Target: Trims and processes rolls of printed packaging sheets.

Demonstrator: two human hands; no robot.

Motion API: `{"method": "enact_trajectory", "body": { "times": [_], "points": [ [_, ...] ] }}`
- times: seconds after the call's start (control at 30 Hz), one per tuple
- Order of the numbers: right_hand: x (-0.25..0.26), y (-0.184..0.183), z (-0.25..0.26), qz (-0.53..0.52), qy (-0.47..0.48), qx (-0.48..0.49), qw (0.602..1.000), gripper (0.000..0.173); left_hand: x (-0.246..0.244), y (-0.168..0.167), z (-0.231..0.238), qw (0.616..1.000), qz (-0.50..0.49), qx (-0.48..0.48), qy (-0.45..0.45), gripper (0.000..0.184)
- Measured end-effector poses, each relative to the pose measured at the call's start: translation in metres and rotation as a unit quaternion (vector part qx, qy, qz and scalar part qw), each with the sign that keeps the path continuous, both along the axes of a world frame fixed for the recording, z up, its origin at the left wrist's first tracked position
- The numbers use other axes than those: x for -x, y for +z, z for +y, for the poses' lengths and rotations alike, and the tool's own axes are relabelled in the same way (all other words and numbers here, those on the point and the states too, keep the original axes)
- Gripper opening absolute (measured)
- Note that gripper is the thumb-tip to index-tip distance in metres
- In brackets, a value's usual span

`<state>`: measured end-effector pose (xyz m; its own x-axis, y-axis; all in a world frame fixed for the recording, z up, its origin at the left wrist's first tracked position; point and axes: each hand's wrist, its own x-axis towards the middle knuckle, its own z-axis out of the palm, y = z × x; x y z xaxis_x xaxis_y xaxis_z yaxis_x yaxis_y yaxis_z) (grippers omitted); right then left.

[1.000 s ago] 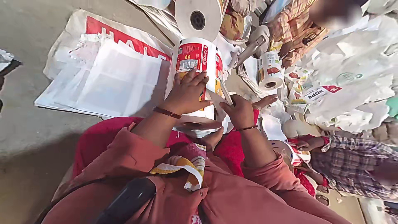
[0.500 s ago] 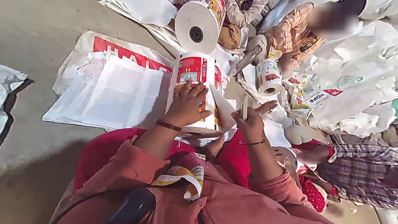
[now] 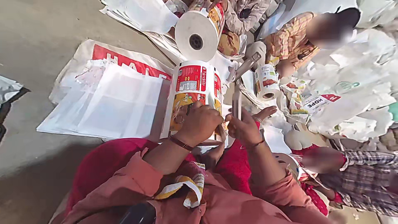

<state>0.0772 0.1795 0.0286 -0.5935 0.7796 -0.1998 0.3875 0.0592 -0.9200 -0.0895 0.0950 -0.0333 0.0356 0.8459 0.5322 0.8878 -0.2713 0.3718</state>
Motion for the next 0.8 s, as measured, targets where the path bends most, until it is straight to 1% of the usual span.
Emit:
{"method": "enact_trajectory", "body": {
  "times": [0.1, 0.17, 0.2, 0.23, 0.3, 0.33, 0.43, 0.5, 0.63, 0.7, 0.8],
  "points": [
    [0.021, 0.017, 0.023, -0.107, 0.004, -0.053, 0.993, 0.031, 0.000, -0.006, -0.001, 0.998, 0.014, -0.027, -0.049, 0.012],
    [0.040, 0.030, 0.035, -0.193, 0.019, -0.078, 0.978, 0.027, 0.002, -0.009, 0.001, 0.997, 0.017, -0.046, -0.059, 0.013],
    [0.049, 0.033, 0.038, -0.234, 0.028, -0.098, 0.967, 0.028, 0.002, -0.010, 0.001, 0.997, 0.016, -0.051, -0.063, 0.014],
    [0.056, 0.036, 0.039, -0.270, 0.040, -0.121, 0.954, 0.032, 0.003, -0.011, 0.001, 0.996, 0.018, -0.050, -0.066, 0.015],
    [0.068, 0.040, 0.039, -0.331, 0.070, -0.163, 0.927, 0.048, 0.005, -0.011, 0.000, 0.996, 0.019, -0.051, -0.073, 0.015],
    [0.074, 0.043, 0.036, -0.351, 0.083, -0.171, 0.917, 0.051, 0.006, -0.012, 0.001, 0.995, 0.017, -0.058, -0.079, 0.015],
    [0.084, 0.047, 0.028, -0.374, 0.102, -0.168, 0.906, 0.048, 0.006, -0.013, -0.001, 0.991, 0.003, -0.092, -0.102, 0.013],
    [0.088, 0.050, 0.027, -0.379, 0.106, -0.168, 0.904, 0.046, 0.006, -0.014, -0.001, 0.987, -0.003, -0.109, -0.119, 0.019],
    [0.095, 0.056, 0.022, -0.384, 0.110, -0.171, 0.901, 0.048, 0.006, -0.016, -0.002, 0.979, -0.004, -0.155, -0.136, 0.024],
    [0.099, 0.055, 0.018, -0.404, 0.111, -0.171, 0.892, 0.051, 0.006, -0.017, -0.002, 0.974, 0.003, -0.184, -0.136, 0.026],
    [0.105, 0.053, 0.014, -0.441, 0.117, -0.206, 0.866, 0.048, 0.006, -0.015, -0.004, 0.973, 0.020, -0.190, -0.130, 0.026]
  ]
}}
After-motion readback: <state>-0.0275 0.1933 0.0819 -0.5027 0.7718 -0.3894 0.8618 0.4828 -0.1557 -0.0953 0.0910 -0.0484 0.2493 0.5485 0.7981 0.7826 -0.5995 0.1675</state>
